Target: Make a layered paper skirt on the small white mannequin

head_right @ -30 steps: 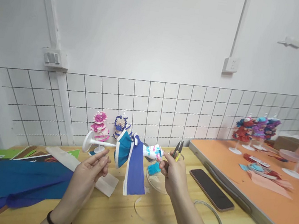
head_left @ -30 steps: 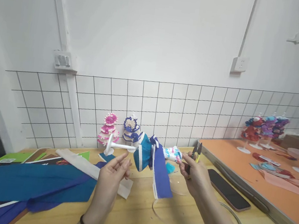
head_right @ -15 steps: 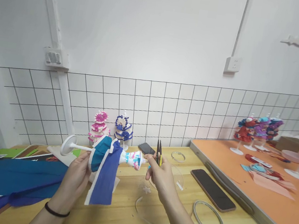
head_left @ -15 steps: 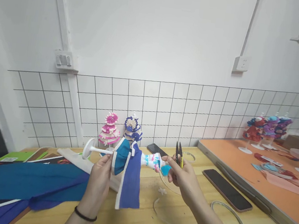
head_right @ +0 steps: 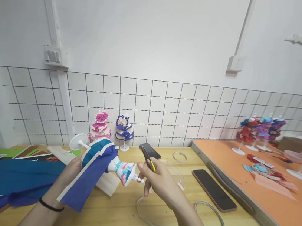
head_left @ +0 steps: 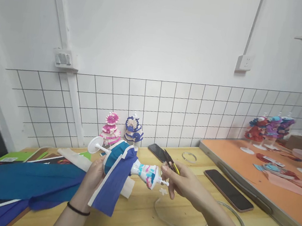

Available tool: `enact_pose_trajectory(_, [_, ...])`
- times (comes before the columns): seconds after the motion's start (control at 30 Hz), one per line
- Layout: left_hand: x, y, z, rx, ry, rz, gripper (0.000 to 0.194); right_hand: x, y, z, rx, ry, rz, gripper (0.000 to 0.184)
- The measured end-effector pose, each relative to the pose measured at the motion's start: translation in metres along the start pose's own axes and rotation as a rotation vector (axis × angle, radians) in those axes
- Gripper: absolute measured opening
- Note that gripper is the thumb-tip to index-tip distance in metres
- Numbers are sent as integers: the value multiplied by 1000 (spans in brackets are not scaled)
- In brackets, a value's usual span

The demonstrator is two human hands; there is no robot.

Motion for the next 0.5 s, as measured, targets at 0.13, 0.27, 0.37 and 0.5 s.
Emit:
enact_pose_trajectory(0.13, [-6, 3, -1, 12, 23, 21, 22, 9, -3, -10, -73, 70, -93, 31])
enact_pose_trajectory(0.27, [-10, 3, -1, 17, 40, 51, 29, 12, -6, -16, -118, 106, -105, 27])
enact_pose_trajectory(0.37, [-11, 2, 2, 7, 65, 72, 28, 13, -8, -21, -130, 119, -103, 24])
enact_pose_trajectory(0.5, [-10, 1, 8, 2, 89, 72, 25, 6, -4, -20, -136, 112, -15, 26])
Point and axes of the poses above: each hand's wrist, its own y-axis towards the middle knuckle, its own x-axis out of the palm, z = x × y, the point moved 9 cm from there along y, towards the middle knuckle, and after that the axes turned 6 degrees about -x, right-handed, at the moved point
